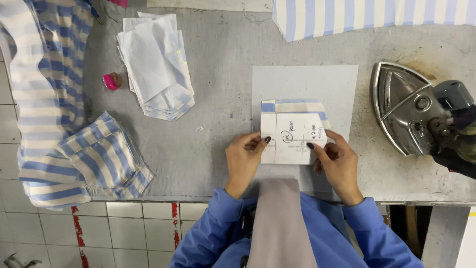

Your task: The person irons small pieces of blue and white striped fabric on a work table. They repeatedly place a paper pattern on the fabric, fold the edges, and press them with a steam iron. The person also handles a translucent pressing cloth and stacks the finished pieces.

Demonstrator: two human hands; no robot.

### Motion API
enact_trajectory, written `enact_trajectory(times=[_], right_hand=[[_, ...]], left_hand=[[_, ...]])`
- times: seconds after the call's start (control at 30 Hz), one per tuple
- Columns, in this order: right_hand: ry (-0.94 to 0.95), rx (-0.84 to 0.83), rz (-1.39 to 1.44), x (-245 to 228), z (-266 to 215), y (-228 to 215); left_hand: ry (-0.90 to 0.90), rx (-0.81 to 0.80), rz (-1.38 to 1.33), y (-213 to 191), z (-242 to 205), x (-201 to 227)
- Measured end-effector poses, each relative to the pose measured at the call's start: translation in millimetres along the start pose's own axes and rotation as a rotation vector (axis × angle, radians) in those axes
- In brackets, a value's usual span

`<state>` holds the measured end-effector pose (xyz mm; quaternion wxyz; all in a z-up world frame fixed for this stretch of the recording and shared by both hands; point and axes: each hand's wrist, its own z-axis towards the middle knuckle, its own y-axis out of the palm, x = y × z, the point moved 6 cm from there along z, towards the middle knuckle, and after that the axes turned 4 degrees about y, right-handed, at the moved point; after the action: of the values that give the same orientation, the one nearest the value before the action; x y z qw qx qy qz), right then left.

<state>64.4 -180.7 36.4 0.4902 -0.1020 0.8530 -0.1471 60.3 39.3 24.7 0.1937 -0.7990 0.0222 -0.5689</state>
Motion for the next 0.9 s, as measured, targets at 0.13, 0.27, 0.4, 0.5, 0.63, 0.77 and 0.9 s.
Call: enact_trajectory(times=[0.13, 0.27, 0.4, 0.5, 0.63, 0.77, 0.9], right_hand=[[-0.001, 0.028, -0.020, 3.6, 13.8, -1.0], [-0.031, 0.049, -0.076, 12.4, 22.7, -0.5], [-0.054, 0.043, -0.082, 19.3, 24.4, -0.1], [-0.065, 0.043, -0.088, 20.3, 24.4, -0.4], [-0.092, 0.034, -0.079, 25.8, 25.4, -0.4], [-0.127, 0.019, -0.091, 24.8, 27.5, 0.6], [-0.141, 0.008, -0.091, 26.7, 28.1, 0.9]], left_hand=[[0.025, 0.037, 0.041, 4.1, 16.9, -1.3], [0.044, 0.046, 0.019, 5.8, 25.8, -3.8], [0.046, 0.040, 0.042, 6.0, 26.0, -6.9], [0.037, 0.034, 0.066, 7.9, 24.8, -9.5], [0.000, -0.008, 0.096, 6.3, 28.2, -7.0], [-0.057, -0.041, 0.109, 7.0, 30.1, -10.2], [-0.087, -0.072, 0.116, 8.1, 31.5, -14.2]])
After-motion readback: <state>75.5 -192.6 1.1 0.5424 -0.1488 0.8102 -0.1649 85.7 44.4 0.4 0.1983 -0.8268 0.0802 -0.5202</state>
